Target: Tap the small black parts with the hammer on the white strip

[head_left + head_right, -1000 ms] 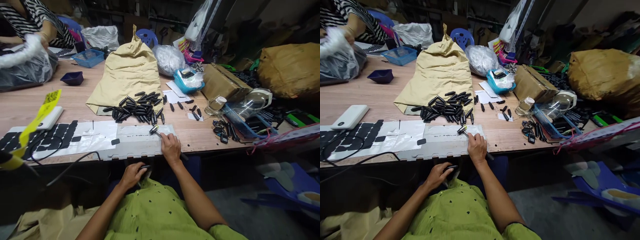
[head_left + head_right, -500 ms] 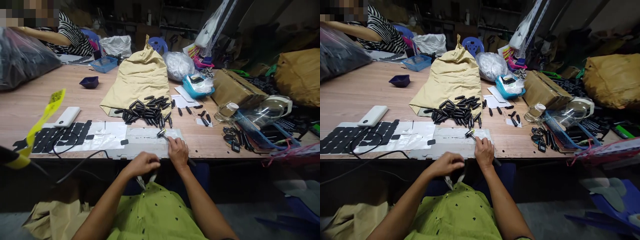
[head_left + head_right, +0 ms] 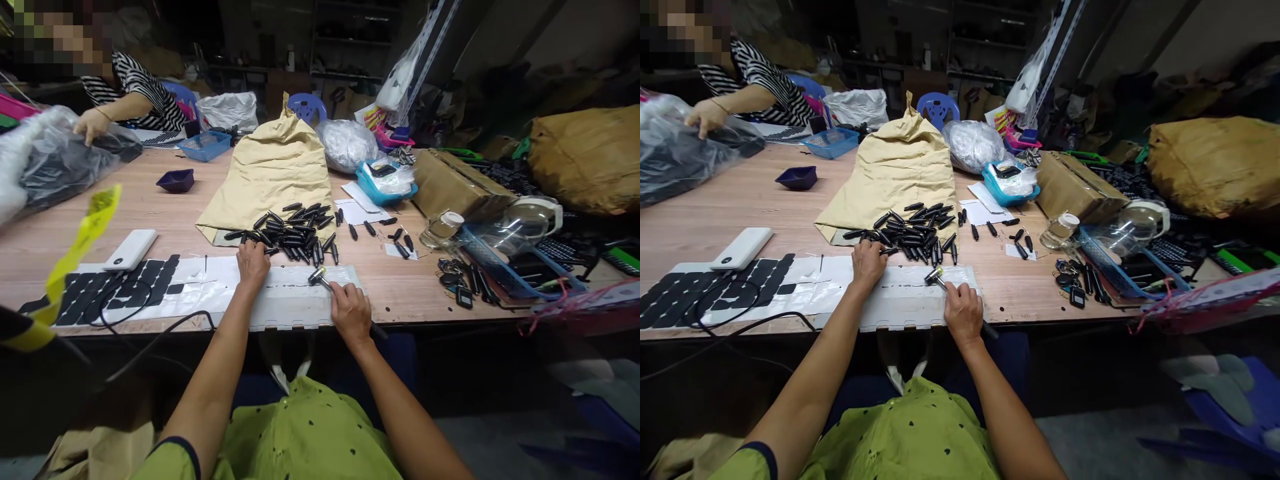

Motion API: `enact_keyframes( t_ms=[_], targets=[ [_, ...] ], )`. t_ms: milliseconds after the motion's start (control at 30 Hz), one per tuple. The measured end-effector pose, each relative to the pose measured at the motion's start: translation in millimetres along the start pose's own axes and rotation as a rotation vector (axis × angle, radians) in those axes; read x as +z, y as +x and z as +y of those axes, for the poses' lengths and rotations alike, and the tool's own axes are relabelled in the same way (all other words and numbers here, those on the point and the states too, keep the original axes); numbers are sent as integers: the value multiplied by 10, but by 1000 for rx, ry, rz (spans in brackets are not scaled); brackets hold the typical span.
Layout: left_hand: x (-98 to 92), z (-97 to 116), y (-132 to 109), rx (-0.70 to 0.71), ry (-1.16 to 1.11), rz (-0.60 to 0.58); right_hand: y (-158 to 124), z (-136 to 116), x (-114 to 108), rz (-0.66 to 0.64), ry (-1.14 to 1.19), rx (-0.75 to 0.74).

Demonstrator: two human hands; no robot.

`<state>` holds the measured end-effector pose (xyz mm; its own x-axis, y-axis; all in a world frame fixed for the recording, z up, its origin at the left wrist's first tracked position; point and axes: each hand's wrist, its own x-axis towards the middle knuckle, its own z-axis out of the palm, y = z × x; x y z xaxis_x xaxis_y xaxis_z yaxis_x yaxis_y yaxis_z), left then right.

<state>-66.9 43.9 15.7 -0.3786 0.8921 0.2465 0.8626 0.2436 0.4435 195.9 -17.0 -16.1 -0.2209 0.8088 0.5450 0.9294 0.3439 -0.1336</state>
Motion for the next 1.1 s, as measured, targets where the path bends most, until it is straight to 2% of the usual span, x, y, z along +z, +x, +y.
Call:
enact_keyframes(
  t_ms=[267,433,500,733,900,1100],
  targets=[
    [-100,-53,-193,124,-21,-76,7,-18,4,-17,11,33],
    [-30,62,-400,368,-191,-262,15,6,44,-27,35,60],
    [25,110,-472,402,-229,-304,34,33,61,-34,50,74],
    [67,166,-522,380,-244,-327,68,119,11,-60,247,145],
    [68,215,-497,303,-231,-355,38,47,-121,-21,469,169],
    [57,255,-491,245,-238,-379,66,-58,-186,-92,615,125]
  ],
)
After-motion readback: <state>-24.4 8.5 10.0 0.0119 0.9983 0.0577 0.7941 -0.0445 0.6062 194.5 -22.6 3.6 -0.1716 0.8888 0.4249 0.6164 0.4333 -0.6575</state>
